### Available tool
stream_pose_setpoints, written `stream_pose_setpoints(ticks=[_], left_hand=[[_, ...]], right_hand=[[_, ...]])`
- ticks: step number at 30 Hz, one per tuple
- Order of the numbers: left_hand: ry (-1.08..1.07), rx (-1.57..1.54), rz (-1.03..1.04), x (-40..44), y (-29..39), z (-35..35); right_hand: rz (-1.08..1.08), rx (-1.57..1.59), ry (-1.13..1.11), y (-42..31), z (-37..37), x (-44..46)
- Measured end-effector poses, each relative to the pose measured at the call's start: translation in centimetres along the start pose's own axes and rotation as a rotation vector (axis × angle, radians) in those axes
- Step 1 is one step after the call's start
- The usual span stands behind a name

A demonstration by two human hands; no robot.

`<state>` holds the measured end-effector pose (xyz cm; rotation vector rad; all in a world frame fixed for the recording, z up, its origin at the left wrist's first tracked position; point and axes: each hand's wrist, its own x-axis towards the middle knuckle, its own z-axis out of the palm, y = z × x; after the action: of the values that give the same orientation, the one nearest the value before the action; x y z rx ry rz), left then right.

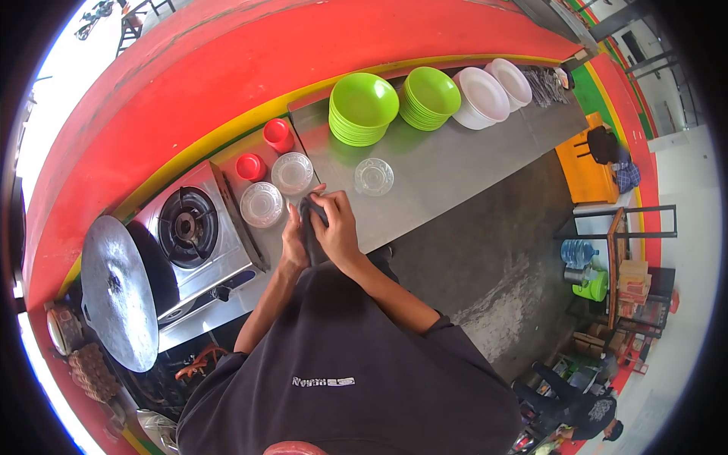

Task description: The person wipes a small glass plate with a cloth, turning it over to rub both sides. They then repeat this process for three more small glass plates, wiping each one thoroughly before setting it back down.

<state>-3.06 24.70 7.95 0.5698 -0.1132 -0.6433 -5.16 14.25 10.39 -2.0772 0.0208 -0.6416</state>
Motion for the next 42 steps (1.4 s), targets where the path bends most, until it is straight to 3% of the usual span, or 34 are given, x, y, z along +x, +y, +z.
stream_pose_setpoints(ticks=[2, 8, 14, 18, 21, 24, 27, 33, 38, 42], left_hand=[[0.122, 0.002, 0.010, 0.1, 0.5, 1.9], [0.023, 0.137, 0.128, 1.4, 0.0, 1.6], [0.027, 0.139, 0.092, 2.3, 0.6, 3.0], [-0.058, -0.040, -0.078, 2.4, -1.0, 2.6], [-0.101, -0.079, -0.090, 2.2, -1.0, 2.6], [0.037, -0.073, -0.096, 1.5, -0.7, 3.1], [0.032, 0.104, 0.026, 1.2, -0.3, 3.0], [-0.029, 0.041, 0.155, 1.4, -0.4, 2.5], [0.035, 0.037, 0.124, 1.4, 0.7, 2.7], [-0.004, -0.043, 0.087, 1.5, 0.2, 2.3]], right_hand=[[-0.018, -0.058, 0.029, 0.5, -0.5, 0.6], [0.101, -0.135, -0.007, 1.4, -3.0, -0.5], [0.151, 0.126, -0.185, 0.2, -4.9, -1.8], [0.049, 0.125, -0.079, -0.8, -3.9, -1.1], [-0.002, -0.003, 0.010, -1.4, -3.6, 0.5], [0.028, -0.053, 0.082, -0.1, -3.2, 0.8], [0.050, -0.152, 0.102, 0.4, -3.5, 0.6], [0.117, -0.134, -0.003, 0.5, -4.7, -0.4], [0.067, -0.039, -0.209, -1.2, -5.5, -1.5], [0.014, 0.110, -0.177, -2.6, -3.9, -2.4]])
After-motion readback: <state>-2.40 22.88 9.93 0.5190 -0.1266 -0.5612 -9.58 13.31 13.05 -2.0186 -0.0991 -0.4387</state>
